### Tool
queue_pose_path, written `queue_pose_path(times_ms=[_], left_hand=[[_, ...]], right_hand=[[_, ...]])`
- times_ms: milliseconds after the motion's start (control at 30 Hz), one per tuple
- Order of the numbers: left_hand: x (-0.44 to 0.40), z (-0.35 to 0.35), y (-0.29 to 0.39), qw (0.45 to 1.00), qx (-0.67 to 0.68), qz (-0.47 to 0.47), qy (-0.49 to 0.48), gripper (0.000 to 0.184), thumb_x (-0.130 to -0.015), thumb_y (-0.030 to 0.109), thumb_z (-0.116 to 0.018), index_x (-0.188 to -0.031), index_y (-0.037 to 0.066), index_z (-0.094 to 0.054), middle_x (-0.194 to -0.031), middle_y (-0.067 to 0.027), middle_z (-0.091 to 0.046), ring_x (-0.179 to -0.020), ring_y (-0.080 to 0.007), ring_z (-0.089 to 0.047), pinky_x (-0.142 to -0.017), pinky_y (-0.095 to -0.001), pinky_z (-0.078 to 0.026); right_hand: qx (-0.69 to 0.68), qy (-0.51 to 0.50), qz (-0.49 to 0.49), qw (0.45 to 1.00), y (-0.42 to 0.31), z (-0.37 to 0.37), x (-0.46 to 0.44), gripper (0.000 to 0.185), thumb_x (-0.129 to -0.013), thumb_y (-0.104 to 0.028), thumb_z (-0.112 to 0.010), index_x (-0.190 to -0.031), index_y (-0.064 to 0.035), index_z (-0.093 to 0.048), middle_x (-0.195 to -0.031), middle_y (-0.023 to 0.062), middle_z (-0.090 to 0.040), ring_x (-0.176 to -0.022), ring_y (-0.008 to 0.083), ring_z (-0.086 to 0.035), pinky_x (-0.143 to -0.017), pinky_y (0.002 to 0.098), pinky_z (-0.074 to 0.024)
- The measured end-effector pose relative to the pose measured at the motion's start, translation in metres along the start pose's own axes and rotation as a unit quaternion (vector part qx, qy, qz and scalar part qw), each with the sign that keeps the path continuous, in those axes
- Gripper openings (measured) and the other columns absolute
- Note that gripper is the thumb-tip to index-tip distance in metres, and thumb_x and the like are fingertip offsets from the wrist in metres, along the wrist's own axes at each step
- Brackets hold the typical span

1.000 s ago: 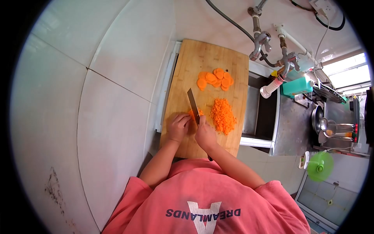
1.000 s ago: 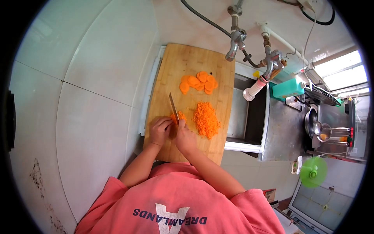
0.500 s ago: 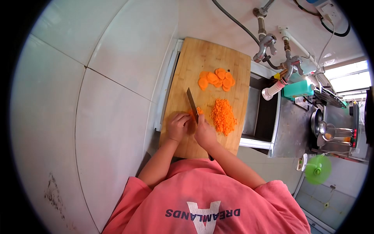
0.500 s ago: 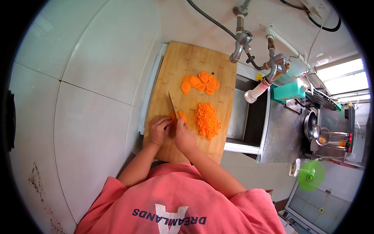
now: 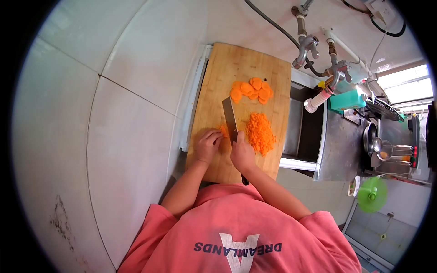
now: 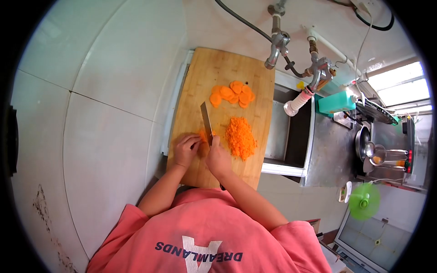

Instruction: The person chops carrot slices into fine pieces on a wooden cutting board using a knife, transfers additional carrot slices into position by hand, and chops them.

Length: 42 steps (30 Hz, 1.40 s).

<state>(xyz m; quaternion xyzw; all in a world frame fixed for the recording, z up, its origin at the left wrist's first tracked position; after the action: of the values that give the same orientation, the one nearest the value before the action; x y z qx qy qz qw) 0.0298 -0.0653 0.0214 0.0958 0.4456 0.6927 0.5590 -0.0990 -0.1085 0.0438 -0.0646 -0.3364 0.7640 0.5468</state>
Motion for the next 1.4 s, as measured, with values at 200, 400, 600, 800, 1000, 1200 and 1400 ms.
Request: queue_pose_path(times_ms=[200, 400, 600, 800, 1000, 1200, 1400], left_hand=[[0.000, 0.002, 0.000, 1.000, -0.003, -0.005, 0.016, 0.014, -0.068, -0.001, -0.071, -0.080, 0.004, -0.069, -0.089, -0.0054, -0.067, -0.078, -0.0226, -0.064, -0.066, -0.0308, -0.053], [-0.001, 0.004, 0.001, 1.000, -0.011, 0.015, 0.006, 0.013, -0.069, -0.001, -0.069, -0.081, 0.005, -0.069, -0.088, -0.0059, -0.067, -0.079, -0.0230, -0.064, -0.066, -0.0310, -0.053], [0.000, 0.003, 0.000, 1.000, -0.008, 0.005, 0.002, 0.014, -0.069, -0.001, -0.068, -0.081, 0.005, -0.069, -0.089, -0.0065, -0.067, -0.079, -0.0236, -0.064, -0.068, -0.0319, -0.053], [-0.001, 0.002, -0.001, 1.000, -0.008, 0.013, -0.002, 0.014, -0.069, -0.001, -0.068, -0.081, 0.005, -0.069, -0.090, -0.0066, -0.067, -0.080, -0.0238, -0.065, -0.068, -0.0321, -0.053], [-0.001, 0.003, -0.001, 1.000, -0.011, 0.018, -0.006, 0.014, -0.069, 0.001, -0.069, -0.082, 0.005, -0.069, -0.090, -0.0064, -0.067, -0.079, -0.0242, -0.065, -0.067, -0.0324, -0.053], [-0.002, 0.003, 0.002, 1.000, -0.016, 0.011, -0.015, 0.013, -0.071, 0.003, -0.069, -0.083, 0.006, -0.069, -0.091, -0.0070, -0.067, -0.078, -0.0249, -0.065, -0.067, -0.0325, -0.052], [-0.003, 0.005, 0.008, 1.000, -0.011, 0.017, -0.011, 0.014, -0.070, 0.003, -0.071, -0.084, 0.005, -0.068, -0.090, -0.0078, -0.067, -0.079, -0.0254, -0.064, -0.067, -0.0331, -0.052]], right_hand=[[0.039, -0.046, -0.001, 0.998, -0.009, -0.004, 0.000, 0.033, -0.076, -0.003, -0.053, -0.104, -0.0004, -0.035, -0.091, 0.0269, -0.060, -0.076, 0.0429, -0.061, -0.065, 0.0492, -0.0496], [0.032, -0.046, 0.009, 0.998, -0.014, -0.007, 0.002, 0.025, -0.083, -0.004, -0.050, -0.103, -0.0004, -0.036, -0.092, 0.0276, -0.060, -0.078, 0.0457, -0.059, -0.065, 0.0531, -0.0462], [0.034, -0.036, 0.013, 0.999, -0.016, -0.007, 0.003, 0.029, -0.075, 0.002, -0.048, -0.102, -0.0001, -0.036, -0.090, 0.0283, -0.059, -0.078, 0.0466, -0.059, -0.066, 0.0531, -0.0470], [0.046, -0.043, 0.015, 0.998, -0.016, -0.008, 0.001, 0.030, -0.075, 0.001, -0.050, -0.102, 0.0001, -0.035, -0.090, 0.0281, -0.059, -0.077, 0.0465, -0.059, -0.064, 0.0525, -0.0479], [0.074, -0.076, 0.000, 0.994, -0.014, -0.013, 0.000, 0.041, -0.076, -0.004, -0.054, -0.112, -0.0010, -0.035, -0.095, 0.0253, -0.058, -0.079, 0.0432, -0.062, -0.067, 0.0497, -0.0503], [0.076, -0.042, 0.026, 0.996, -0.014, -0.019, -0.001, 0.039, -0.073, -0.001, -0.056, -0.107, -0.0005, -0.035, -0.091, 0.0263, -0.058, -0.076, 0.0442, -0.060, -0.064, 0.0503, -0.0490], [-0.002, 0.007, 0.002, 1.000, 0.000, -0.012, -0.002, 0.035, -0.075, -0.001, -0.055, -0.103, -0.0015, -0.034, -0.080, 0.0274, -0.059, -0.074, 0.0454, -0.059, -0.063, 0.0524, -0.0475]])
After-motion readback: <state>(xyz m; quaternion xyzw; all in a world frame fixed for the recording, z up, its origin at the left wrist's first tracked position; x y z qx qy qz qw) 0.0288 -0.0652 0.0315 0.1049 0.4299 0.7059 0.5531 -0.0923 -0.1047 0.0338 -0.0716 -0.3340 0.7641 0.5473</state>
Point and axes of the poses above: each hand's wrist, its own x-axis away from the middle knuckle, its own z-axis out of the back of the hand, y = z × x, the point moved 8 cm from there along -x, towards the middle knuckle
